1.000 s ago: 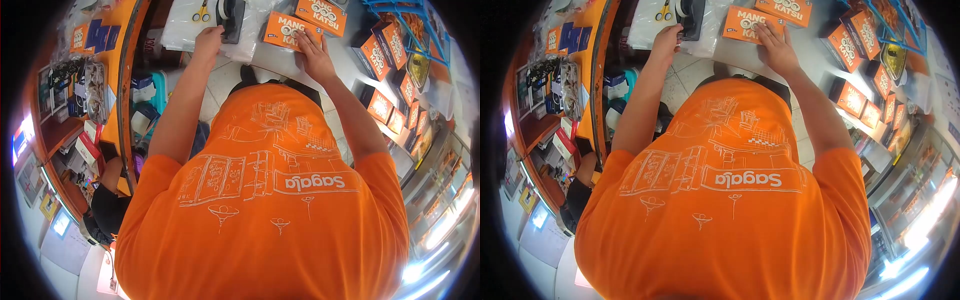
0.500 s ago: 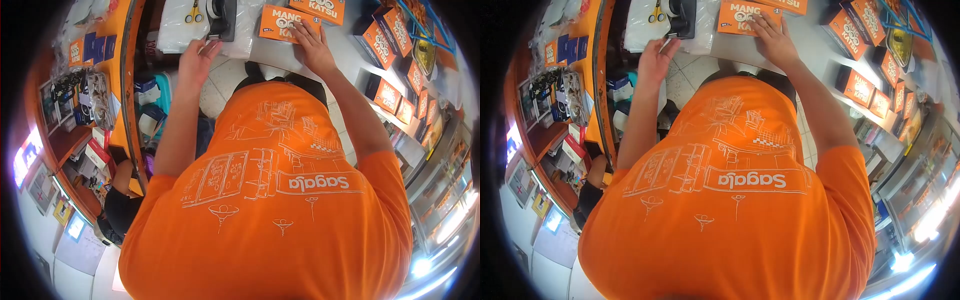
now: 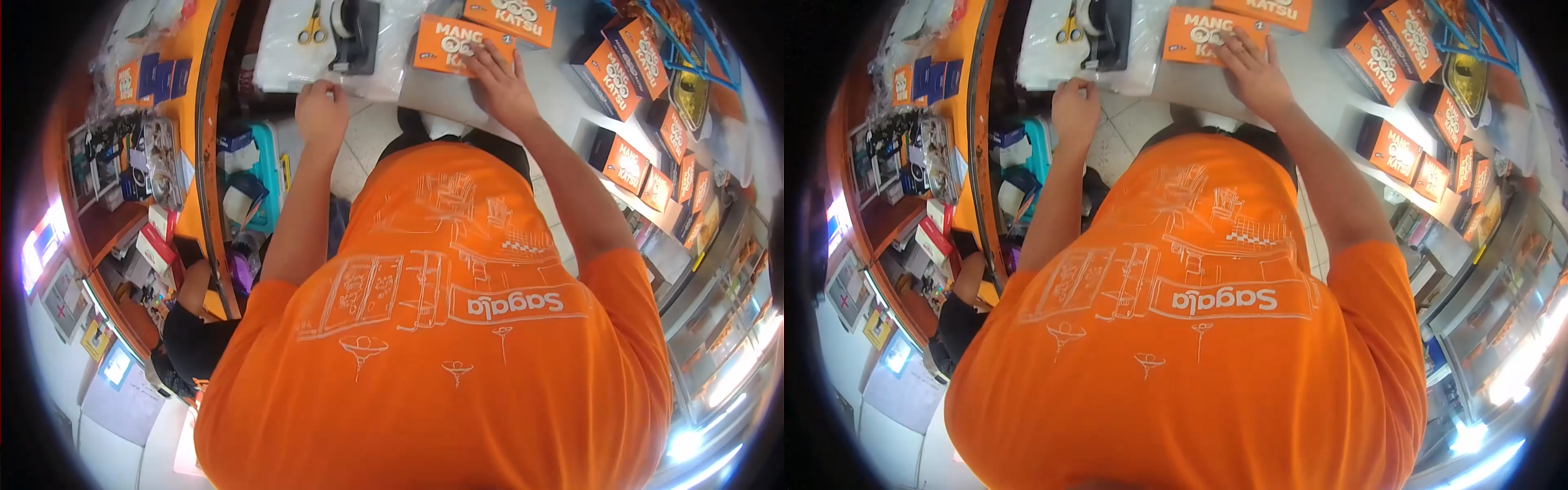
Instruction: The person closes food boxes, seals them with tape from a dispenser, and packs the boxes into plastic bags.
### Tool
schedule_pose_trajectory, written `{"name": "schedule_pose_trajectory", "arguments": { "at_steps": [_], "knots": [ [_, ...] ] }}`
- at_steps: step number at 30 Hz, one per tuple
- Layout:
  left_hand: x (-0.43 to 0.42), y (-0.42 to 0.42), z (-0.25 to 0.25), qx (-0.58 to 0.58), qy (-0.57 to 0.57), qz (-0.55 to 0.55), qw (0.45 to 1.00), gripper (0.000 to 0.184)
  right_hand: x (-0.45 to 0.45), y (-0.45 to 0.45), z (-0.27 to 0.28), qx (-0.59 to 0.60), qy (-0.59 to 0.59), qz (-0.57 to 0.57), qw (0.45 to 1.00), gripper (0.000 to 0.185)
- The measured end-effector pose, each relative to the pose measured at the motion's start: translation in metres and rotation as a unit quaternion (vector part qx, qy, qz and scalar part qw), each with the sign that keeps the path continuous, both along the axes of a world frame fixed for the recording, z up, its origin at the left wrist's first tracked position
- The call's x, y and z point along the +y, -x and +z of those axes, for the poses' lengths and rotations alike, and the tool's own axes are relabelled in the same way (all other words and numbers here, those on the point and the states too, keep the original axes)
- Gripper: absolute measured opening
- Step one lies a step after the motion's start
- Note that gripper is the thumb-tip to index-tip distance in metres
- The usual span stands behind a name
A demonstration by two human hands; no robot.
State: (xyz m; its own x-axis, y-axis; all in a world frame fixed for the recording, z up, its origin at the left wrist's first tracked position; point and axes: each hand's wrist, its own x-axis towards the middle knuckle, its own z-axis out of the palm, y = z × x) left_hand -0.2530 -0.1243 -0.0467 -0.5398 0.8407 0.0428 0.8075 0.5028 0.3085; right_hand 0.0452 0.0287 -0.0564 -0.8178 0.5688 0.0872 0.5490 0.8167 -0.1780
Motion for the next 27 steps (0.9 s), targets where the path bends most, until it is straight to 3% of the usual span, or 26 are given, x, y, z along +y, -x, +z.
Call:
{"name": "schedule_pose_trajectory", "arguments": {
  "at_steps": [3, 4, 6, 7, 9, 12, 19, 21, 27],
  "knots": [
    [-0.009, -0.032, 0.029, -0.339, -0.070, 0.063, 0.936, 0.022, 0.000, -0.004, -0.002, -0.019, 0.008, -0.002, 1.000, 0.063],
    [-0.009, -0.047, 0.036, -0.339, -0.064, 0.065, 0.936, 0.022, -0.001, -0.004, -0.004, -0.029, 0.004, 0.008, 1.000, 0.064],
    [0.001, -0.072, 0.045, -0.568, -0.096, 0.073, 0.814, 0.020, -0.010, -0.001, -0.007, 0.016, 0.025, -0.004, 1.000, 0.065],
    [0.010, -0.084, 0.044, -0.564, -0.099, 0.074, 0.817, 0.020, -0.011, 0.000, -0.008, 0.057, 0.043, -0.018, 0.997, 0.065],
    [0.024, -0.109, 0.039, -0.703, -0.146, 0.086, 0.690, 0.019, -0.012, 0.000, -0.013, 0.057, 0.049, -0.020, 0.997, 0.066],
    [0.046, -0.137, 0.035, -0.729, -0.169, 0.114, 0.653, 0.018, -0.019, -0.002, -0.012, 0.064, 0.081, -0.024, 0.994, 0.067],
    [0.063, -0.155, 0.012, -0.675, -0.112, 0.230, 0.692, 0.014, -0.017, 0.000, -0.003, 0.059, 0.081, 0.011, 0.995, 0.064],
    [0.064, -0.154, 0.011, -0.627, -0.088, 0.251, 0.732, 0.014, -0.018, 0.000, -0.001, 0.041, 0.070, 0.019, 0.997, 0.064],
    [0.054, -0.159, 0.021, -0.621, -0.100, 0.260, 0.733, 0.015, -0.017, 0.003, -0.001, 0.019, 0.083, 0.015, 0.996, 0.065]
  ]
}}
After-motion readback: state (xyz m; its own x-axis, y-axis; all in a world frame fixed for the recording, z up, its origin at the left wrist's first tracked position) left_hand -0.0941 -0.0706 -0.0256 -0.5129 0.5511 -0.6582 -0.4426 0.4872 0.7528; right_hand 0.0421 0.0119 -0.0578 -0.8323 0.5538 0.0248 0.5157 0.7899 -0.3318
